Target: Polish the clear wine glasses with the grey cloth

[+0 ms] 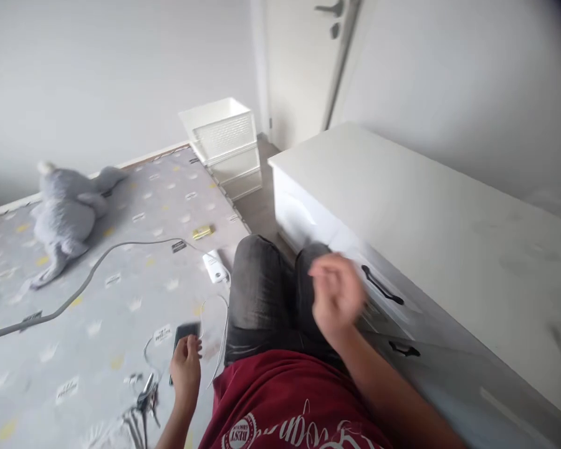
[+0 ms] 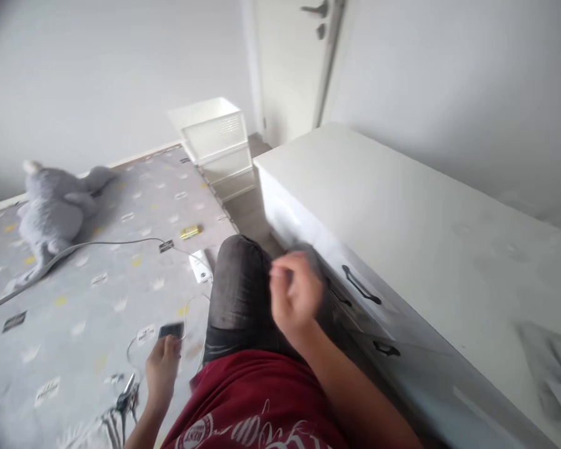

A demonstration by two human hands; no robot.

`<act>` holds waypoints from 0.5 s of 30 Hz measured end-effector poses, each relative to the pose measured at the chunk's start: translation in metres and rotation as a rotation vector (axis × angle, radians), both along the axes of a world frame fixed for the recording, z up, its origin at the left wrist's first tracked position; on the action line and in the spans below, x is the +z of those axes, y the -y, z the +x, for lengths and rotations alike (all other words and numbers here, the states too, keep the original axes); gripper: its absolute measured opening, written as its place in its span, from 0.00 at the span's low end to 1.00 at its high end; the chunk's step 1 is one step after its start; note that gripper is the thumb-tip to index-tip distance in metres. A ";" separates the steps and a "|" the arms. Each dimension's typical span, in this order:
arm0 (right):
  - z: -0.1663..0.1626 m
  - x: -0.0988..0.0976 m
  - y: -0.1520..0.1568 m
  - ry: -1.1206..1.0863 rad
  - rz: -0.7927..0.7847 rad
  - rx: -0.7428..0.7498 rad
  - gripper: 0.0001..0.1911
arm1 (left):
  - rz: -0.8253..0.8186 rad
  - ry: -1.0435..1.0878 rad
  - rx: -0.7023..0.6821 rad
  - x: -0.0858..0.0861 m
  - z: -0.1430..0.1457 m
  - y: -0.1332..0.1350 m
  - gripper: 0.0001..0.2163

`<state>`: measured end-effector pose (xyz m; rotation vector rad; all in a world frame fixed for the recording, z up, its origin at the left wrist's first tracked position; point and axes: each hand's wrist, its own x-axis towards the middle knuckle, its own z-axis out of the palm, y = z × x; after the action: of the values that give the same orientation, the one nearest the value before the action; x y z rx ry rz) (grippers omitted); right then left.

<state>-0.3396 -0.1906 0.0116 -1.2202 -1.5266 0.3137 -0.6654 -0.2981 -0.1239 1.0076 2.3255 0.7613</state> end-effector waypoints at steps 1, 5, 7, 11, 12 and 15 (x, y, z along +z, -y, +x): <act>-0.031 -0.015 -0.010 -0.009 -0.057 0.098 0.13 | -0.045 -0.024 0.009 -0.014 -0.014 0.004 0.17; -0.139 -0.082 -0.019 0.219 -0.398 0.781 0.09 | -0.100 -0.190 -0.068 -0.052 -0.044 0.008 0.18; -0.169 -0.110 -0.010 0.438 -0.414 1.007 0.09 | -0.198 -0.399 0.045 -0.065 -0.054 0.008 0.26; -0.186 -0.140 0.006 0.848 -0.315 1.163 0.08 | -0.483 -0.374 0.014 -0.088 -0.078 0.018 0.34; -0.185 -0.142 0.007 0.894 -0.297 1.160 0.09 | -0.506 -0.355 -0.016 -0.093 -0.084 0.022 0.33; -0.183 -0.144 0.005 0.928 -0.299 1.122 0.09 | -0.539 -0.302 -0.043 -0.102 -0.097 0.029 0.30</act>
<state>-0.5227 -0.1953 -0.1329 -0.5700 -3.0012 0.7816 -0.7624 -0.3270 -0.2261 0.9617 2.5411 -0.0565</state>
